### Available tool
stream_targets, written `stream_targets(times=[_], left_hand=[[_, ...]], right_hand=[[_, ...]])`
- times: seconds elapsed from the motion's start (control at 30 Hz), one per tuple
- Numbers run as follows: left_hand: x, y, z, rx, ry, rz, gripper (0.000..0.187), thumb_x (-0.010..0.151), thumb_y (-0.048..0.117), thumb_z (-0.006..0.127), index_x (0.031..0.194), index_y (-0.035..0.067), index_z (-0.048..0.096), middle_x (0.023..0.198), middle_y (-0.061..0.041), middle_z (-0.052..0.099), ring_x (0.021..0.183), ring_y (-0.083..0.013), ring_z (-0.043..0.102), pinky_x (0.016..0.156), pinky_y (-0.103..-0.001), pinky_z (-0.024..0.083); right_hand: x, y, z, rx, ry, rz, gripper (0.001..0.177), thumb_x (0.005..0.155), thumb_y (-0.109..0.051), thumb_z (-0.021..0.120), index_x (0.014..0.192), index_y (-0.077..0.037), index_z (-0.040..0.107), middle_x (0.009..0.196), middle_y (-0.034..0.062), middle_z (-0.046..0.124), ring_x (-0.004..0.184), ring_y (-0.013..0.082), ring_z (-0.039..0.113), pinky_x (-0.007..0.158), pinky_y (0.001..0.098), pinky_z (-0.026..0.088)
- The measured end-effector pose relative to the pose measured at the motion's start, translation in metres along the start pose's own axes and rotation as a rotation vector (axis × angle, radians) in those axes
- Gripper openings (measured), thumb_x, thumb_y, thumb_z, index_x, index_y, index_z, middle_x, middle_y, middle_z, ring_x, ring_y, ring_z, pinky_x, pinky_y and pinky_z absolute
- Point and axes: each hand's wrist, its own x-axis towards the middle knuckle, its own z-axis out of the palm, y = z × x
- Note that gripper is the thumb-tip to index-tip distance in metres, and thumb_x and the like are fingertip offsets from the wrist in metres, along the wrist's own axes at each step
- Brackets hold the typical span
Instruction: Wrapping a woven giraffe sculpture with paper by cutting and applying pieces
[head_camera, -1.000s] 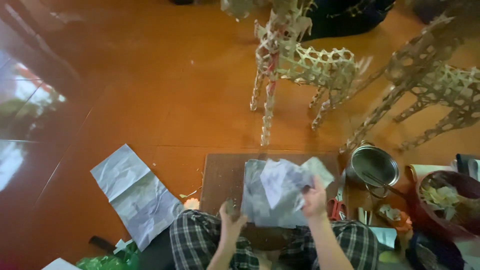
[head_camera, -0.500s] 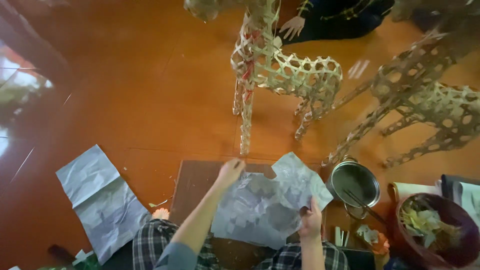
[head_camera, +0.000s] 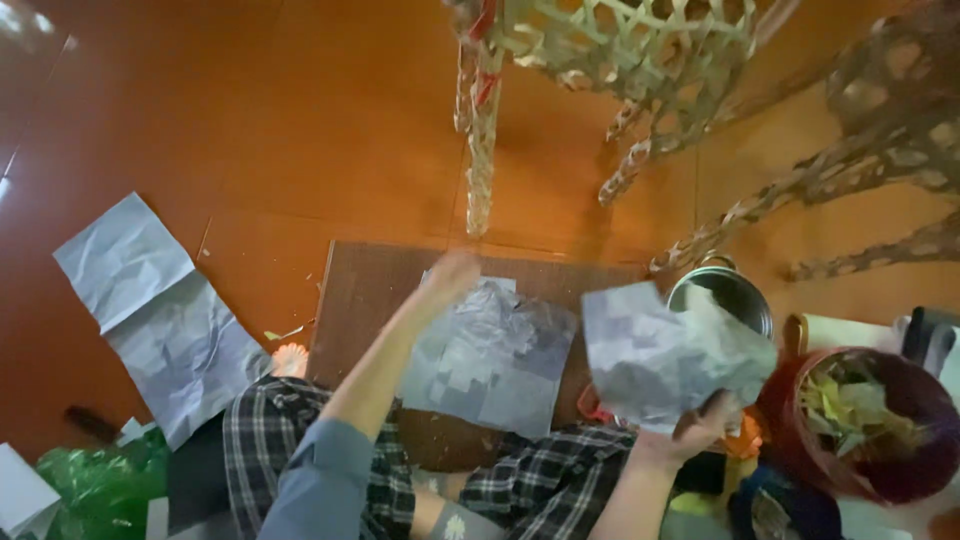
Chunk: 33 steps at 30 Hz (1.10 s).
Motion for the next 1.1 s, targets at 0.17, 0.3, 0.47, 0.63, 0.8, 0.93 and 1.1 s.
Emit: stream_targets(times=[0.17, 0.3, 0.47, 0.63, 0.8, 0.93, 1.1], left_hand=[[0.103, 0.129, -0.055, 0.272, 0.759, 0.668, 0.109, 0.069, 0.035, 0.095, 0.144, -0.008, 0.029, 0.123, -0.031, 0.050, 0.119, -0.0473, 0.053, 0.102, -0.048, 0.047], [0.128, 0.193, -0.072, -0.012, 0.547, 0.431, 0.116, 0.074, 0.049, 0.092, 0.154, 0.011, 0.017, 0.150, -0.027, 0.037, 0.134, -0.0447, 0.044, 0.109, -0.052, 0.042], [0.163, 0.188, -0.076, -0.326, 0.332, 0.507, 0.081, 0.096, 0.038, 0.073, 0.156, 0.018, 0.021, 0.153, -0.019, 0.035, 0.137, -0.0375, 0.041, 0.105, -0.051, 0.043], [0.118, 0.238, -0.070, -0.322, 0.406, 0.581, 0.072, 0.092, 0.036, 0.075, 0.146, 0.014, 0.034, 0.107, -0.015, 0.058, 0.081, -0.0186, 0.057, 0.068, -0.031, 0.048], [0.019, 0.316, -0.097, -0.341, 0.235, 0.988, 0.086, 0.085, 0.017, 0.088, 0.150, 0.010, 0.032, 0.143, -0.021, 0.048, 0.127, -0.0339, 0.054, 0.105, -0.051, 0.045], [-0.130, 0.362, -0.106, 0.600, 0.613, 0.437, 0.067, 0.078, 0.038, 0.080, 0.130, 0.024, 0.042, 0.103, -0.019, 0.068, 0.096, -0.0365, 0.069, 0.088, -0.048, 0.053], [-0.196, 0.275, -0.097, 1.322, 0.672, 0.263, 0.059, 0.079, 0.035, 0.070, 0.130, 0.015, 0.047, 0.087, -0.021, 0.069, 0.082, -0.0409, 0.070, 0.073, -0.049, 0.056]], right_hand=[[0.009, 0.013, 0.008, 0.078, -0.032, 0.031, 0.048, 0.089, -0.044, 0.050, 0.132, -0.023, 0.057, 0.151, 0.0069, 0.048, 0.140, 0.0322, 0.045, 0.113, 0.0453, 0.036], [0.009, 0.017, 0.012, 0.130, -0.069, 0.031, 0.049, 0.088, -0.045, 0.052, 0.132, -0.022, 0.058, 0.150, 0.0075, 0.048, 0.140, 0.0327, 0.045, 0.114, 0.0472, 0.034], [0.004, 0.020, 0.016, 0.234, -0.109, 0.046, 0.053, 0.086, -0.048, 0.055, 0.131, -0.021, 0.059, 0.149, 0.0087, 0.048, 0.140, 0.0335, 0.045, 0.115, 0.0509, 0.030], [0.004, 0.021, 0.016, 0.327, -0.149, 0.069, 0.056, 0.085, -0.050, 0.058, 0.131, -0.020, 0.060, 0.148, 0.0097, 0.049, 0.140, 0.0342, 0.044, 0.116, 0.0537, 0.027], [0.000, 0.022, 0.005, 0.396, -0.176, 0.094, 0.058, 0.083, -0.053, 0.060, 0.130, -0.018, 0.061, 0.148, 0.0106, 0.049, 0.140, 0.0349, 0.044, 0.117, 0.0565, 0.024], [-0.014, 0.025, -0.009, 0.443, -0.168, 0.142, 0.061, 0.081, -0.055, 0.063, 0.130, -0.017, 0.062, 0.147, 0.0115, 0.049, 0.140, 0.0355, 0.044, 0.118, 0.0592, 0.022], [-0.033, 0.024, -0.040, 0.471, -0.144, 0.212, 0.065, 0.080, -0.057, 0.066, 0.129, -0.016, 0.063, 0.146, 0.0124, 0.050, 0.139, 0.0362, 0.044, 0.119, 0.0620, 0.019]])
